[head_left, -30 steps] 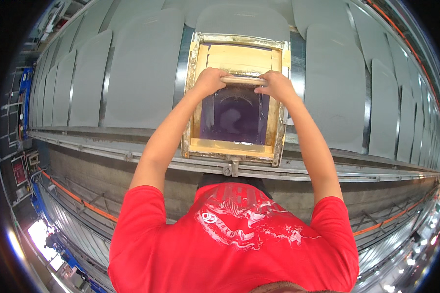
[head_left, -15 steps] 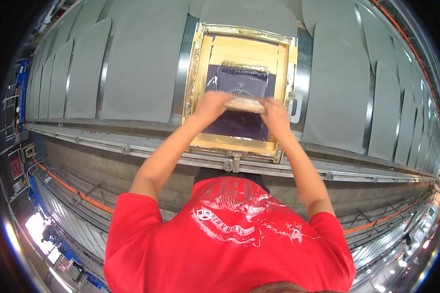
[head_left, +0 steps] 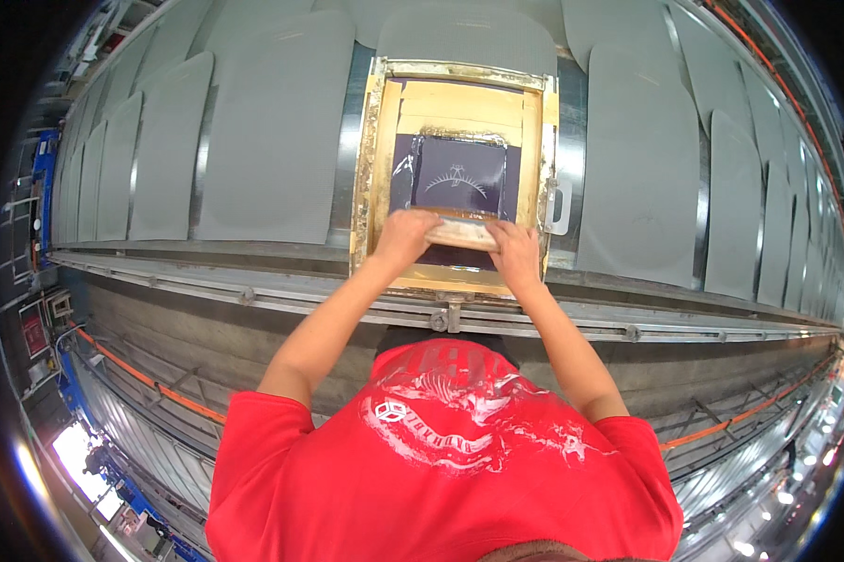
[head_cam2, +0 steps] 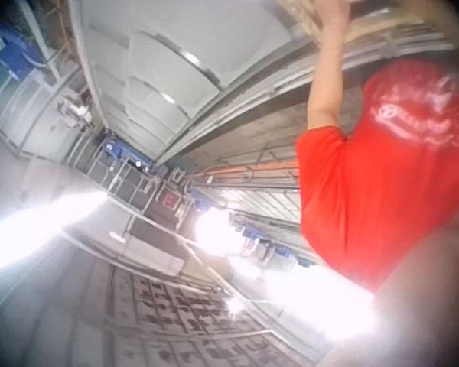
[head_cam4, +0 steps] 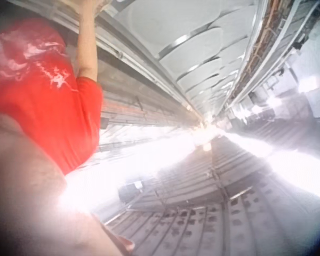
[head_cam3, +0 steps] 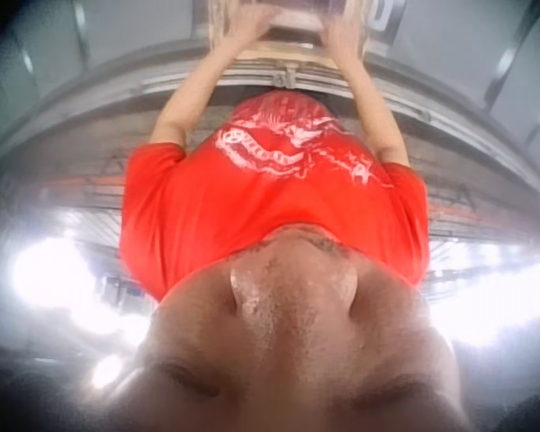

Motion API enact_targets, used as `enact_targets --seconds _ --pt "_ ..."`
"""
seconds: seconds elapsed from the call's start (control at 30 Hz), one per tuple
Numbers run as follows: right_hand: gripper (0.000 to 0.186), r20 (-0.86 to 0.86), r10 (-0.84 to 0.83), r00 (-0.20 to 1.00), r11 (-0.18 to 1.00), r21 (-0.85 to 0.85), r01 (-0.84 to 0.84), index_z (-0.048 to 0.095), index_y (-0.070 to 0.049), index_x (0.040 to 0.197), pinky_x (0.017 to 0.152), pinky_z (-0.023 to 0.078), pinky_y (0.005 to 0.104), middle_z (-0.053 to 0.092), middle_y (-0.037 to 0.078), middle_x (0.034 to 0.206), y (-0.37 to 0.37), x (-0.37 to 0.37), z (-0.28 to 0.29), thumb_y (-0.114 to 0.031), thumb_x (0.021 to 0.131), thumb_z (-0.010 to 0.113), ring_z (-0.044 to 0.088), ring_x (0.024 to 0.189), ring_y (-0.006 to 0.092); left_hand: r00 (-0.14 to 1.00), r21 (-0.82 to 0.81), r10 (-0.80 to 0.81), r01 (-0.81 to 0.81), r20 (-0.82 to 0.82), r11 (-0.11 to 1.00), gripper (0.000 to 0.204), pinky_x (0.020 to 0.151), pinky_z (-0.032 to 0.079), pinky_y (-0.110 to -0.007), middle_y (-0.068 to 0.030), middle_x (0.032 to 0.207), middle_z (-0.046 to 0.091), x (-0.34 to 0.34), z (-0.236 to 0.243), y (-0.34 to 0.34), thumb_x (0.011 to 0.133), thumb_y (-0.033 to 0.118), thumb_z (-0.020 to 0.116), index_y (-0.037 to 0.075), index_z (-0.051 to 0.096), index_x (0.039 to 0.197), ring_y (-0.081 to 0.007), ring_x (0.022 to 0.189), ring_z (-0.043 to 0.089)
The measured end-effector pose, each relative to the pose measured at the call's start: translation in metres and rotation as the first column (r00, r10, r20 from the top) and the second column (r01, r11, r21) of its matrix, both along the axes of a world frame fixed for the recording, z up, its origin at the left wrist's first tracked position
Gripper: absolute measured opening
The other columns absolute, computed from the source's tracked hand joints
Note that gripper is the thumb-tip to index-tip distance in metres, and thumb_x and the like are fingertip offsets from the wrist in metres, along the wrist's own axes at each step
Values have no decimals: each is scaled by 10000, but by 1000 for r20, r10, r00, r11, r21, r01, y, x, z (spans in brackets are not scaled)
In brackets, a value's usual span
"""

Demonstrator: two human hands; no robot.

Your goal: The person pours ink onto a screen printing frame, then uses a squeegee to pull the ink across the mesh and print a design onto a fabric item laid out on a conveyor. The person repeats the squeegee strokes multiple times to ensure even coverage.

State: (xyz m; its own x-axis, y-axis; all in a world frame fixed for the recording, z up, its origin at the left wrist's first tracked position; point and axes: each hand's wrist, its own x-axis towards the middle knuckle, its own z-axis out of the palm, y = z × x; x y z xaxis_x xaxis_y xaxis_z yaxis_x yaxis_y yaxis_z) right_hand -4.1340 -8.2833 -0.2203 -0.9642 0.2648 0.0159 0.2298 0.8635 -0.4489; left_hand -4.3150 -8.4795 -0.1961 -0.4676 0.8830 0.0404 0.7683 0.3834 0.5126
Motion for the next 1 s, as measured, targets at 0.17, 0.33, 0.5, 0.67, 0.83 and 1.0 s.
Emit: enact_targets --seconds 0.17,0.33,0.5,0.67,0.83,1.0 --pt "648 -107 -106 989 888 -457 46 634 -55 1312 1104 417 424 607 149 1321 39 10 3 -352 784 864 547 1275 325 999 -13 18 -18 -44 1000 385 991 519 -425 -98 1175 727 23 -2 -31 757 4 695 95 736 1130 -289 1141 665" --pt "326 -83 -642 762 703 -461 542 684 -114 1238 783 497 378 664 124 953 135 -19 -63 -273 954 693 627 870 220 998 37 -20 22 -55 999 441 1002 506 -439 -109 1179 712 25 9 -19 715 -21 695 74 709 1146 -315 1147 644" --pt "255 -128 -704 699 622 -586 519 721 -102 1137 628 448 335 577 43 670 143 -41 -64 -300 996 642 513 619 152 998 60 20 -17 -57 998 502 1037 486 -440 -106 1247 685 42 4 -33 699 -6 717 81 685 1193 -320 1205 612" --pt "258 -218 -724 655 645 -550 530 721 -85 1103 599 392 308 517 -7 656 116 -45 1 -309 1008 633 430 614 112 998 118 52 -50 -17 992 546 1061 469 -421 -92 1289 668 53 16 -42 693 2 722 81 674 1231 -301 1249 590" --pt "260 -253 -705 663 632 -648 425 721 -91 1108 549 342 316 474 -22 637 118 -39 -32 -314 1020 620 398 593 101 993 85 105 -100 -58 991 561 1047 481 -426 -95 1296 669 67 7 -32 696 7 731 85 675 1249 -298 1229 603" --pt "250 -273 -717 641 622 -667 411 715 -90 1102 537 343 329 455 6 617 107 -38 -66 -303 1022 612 403 585 109 991 -27 107 -109 -77 994 603 1051 481 -438 -90 1304 668 67 1 -32 688 8 758 106 670 1277 -303 1240 600"
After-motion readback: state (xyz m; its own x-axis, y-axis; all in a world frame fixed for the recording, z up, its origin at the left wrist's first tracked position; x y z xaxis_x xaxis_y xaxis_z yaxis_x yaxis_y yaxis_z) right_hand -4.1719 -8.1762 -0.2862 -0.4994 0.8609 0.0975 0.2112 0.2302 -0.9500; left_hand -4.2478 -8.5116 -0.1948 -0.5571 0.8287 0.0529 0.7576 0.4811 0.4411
